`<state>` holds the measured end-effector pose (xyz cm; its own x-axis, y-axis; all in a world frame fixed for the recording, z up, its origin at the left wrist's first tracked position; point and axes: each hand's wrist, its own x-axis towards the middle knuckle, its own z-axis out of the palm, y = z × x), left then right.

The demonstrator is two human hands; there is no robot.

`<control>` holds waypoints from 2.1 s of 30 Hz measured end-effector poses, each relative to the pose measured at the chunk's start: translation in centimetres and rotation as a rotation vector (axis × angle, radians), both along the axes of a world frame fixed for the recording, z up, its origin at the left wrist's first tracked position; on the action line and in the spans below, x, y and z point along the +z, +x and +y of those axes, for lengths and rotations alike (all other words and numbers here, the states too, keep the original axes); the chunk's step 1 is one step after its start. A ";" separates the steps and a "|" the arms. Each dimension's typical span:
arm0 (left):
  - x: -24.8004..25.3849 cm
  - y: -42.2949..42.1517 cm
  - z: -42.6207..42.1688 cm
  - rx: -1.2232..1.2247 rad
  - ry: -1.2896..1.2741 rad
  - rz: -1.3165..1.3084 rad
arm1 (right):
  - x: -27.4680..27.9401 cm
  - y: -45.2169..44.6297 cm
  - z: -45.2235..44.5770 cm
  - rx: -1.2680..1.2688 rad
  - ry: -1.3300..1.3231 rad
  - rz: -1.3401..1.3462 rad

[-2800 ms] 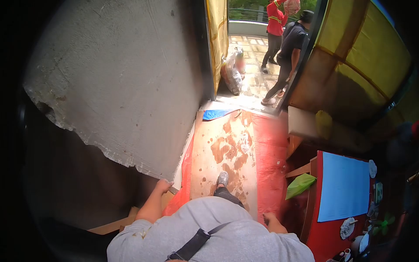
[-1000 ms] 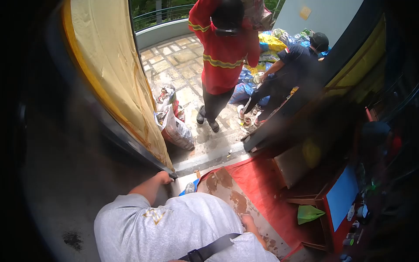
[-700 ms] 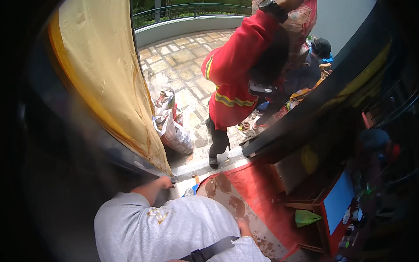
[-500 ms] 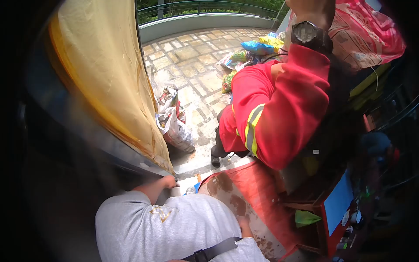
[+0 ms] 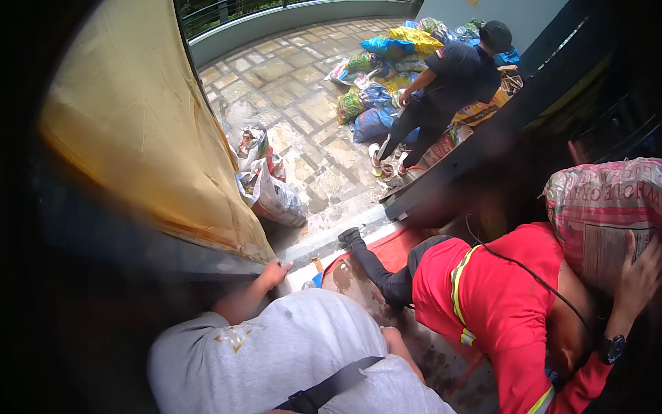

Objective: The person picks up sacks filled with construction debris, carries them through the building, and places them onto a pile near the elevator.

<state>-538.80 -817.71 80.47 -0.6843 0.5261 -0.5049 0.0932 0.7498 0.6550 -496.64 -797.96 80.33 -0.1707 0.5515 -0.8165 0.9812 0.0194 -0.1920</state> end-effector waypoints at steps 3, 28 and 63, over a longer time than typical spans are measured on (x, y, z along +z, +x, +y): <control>-1.5 -0.5 0.6 0.048 0.049 -0.001 | -1.2 0.8 -0.3 0.138 -0.015 -0.055; -8.1 -6.7 4.5 0.200 -0.510 -0.020 | -2.1 -19.1 31.5 0.163 -0.022 0.083; -12.4 -85.1 49.4 0.346 -0.126 0.015 | -21.0 -83.3 72.0 1.031 0.088 -0.158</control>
